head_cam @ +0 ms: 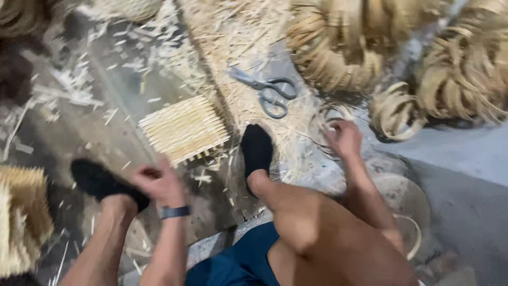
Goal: The person weaves bamboo strips into small round baskets using a wooden template. They place a woven square over the template, wrap a bamboo ring around the edge, and trim excess material with shears. The process is repeated multiple times, stacking finished baskets nearby.
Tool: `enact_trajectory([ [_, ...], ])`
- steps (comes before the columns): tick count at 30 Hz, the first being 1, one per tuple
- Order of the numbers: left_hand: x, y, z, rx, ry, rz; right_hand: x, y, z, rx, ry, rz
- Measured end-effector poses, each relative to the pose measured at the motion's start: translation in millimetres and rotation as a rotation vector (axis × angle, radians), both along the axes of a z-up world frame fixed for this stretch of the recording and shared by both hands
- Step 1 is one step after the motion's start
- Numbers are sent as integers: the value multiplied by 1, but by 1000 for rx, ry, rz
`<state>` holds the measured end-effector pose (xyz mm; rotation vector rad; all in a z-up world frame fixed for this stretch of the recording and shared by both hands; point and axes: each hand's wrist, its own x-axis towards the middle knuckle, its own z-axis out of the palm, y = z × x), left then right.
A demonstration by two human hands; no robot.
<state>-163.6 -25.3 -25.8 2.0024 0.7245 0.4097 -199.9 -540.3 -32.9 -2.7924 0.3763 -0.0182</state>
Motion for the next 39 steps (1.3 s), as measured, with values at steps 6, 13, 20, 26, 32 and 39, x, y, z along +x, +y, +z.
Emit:
enact_trajectory([
  [6, -25, -76, -14, -1423, 382, 334, -10, 1, -7, 269, 73, -220],
  [13, -7, -78, -29, -1508, 134, 413, -11, 7, 13, 250, -80, -181],
  [20, -10, -78, -35, -1479, 120, 458, 2, 36, 31, 352, -192, -196],
  [26, -10, -78, -38, -1470, 80, 476, 17, 61, 57, 358, -232, -89],
  [32, -15, -82, -41, -1497, 39, 470, 20, 78, 70, 384, -247, -54],
  [39, -12, -82, -28, -1554, 33, 429, 26, 90, 93, 360, -256, 5],
])
